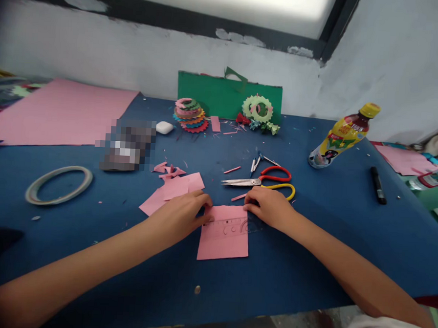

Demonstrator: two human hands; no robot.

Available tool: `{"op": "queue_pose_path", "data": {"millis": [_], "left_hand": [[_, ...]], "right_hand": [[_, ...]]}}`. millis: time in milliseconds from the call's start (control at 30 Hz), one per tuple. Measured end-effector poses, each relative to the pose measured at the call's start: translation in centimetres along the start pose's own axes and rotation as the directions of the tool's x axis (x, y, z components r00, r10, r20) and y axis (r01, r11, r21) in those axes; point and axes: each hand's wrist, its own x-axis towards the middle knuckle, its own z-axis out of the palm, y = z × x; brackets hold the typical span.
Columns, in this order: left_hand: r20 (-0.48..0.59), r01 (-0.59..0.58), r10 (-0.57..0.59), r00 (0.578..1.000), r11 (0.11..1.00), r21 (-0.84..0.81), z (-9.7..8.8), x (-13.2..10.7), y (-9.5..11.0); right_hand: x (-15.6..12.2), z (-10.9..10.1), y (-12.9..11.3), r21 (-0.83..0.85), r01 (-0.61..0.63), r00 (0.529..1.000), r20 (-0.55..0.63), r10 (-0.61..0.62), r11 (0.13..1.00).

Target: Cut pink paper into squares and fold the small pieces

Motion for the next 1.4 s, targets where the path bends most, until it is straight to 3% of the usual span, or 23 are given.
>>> {"op": "queue_pose_path", "data": {"millis": [367,533,700,867,967,1100,1233,1400], "left_hand": [[0.114,-0.006,0.000,0.993,0.998,0.055,-1.2,1.4,-0.2],[0.043,0.005,0.001,0.999,0.989,-0.149,-0.1,1.3,-0.4],[0.007,-0.072,0.080,0.997,0.927,-0.368,0.0,0.7,-0.8],[-0.201,-0.158,0.064,0.977,0.854,-0.496,-1.7,-0.9,-0.4],[-0.329,-0.240,0.058,0.943,0.803,-0.546,-2.2,-1.5,-0.2],[-0.402,-0.358,0.092,0.911,0.659,-0.661,-1.0,-1.2,-0.3],[-0.412,-0.415,0.131,0.902,0.527,-0.741,1.6,-0.3,-0.4],[-0.419,-0.402,0.079,0.904,0.485,-0.777,3.6,0.1,-0.4]], "right_hand": [[-0.2,0.5,-0.9,-0.014,0.012,1.000,0.002,-0.012,1.000],[-0.2,0.7,-1.1,0.034,0.087,0.996,0.000,-0.087,0.996],[-0.4,0.7,-1.1,0.129,0.065,0.997,-0.058,-0.058,0.989],[-0.4,-0.3,-1.3,0.341,0.037,0.999,-0.043,-0.023,0.940],[-0.5,-0.7,-2.0,0.393,0.138,0.982,-0.177,-0.072,0.909],[-0.6,-0.2,-2.7,0.386,0.227,0.932,-0.353,-0.084,0.894],[-0.6,1.1,-2.4,0.348,0.257,0.926,-0.356,-0.126,0.902],[-0.5,2.0,-1.9,0.344,0.258,0.925,-0.359,-0.128,0.903]]}}
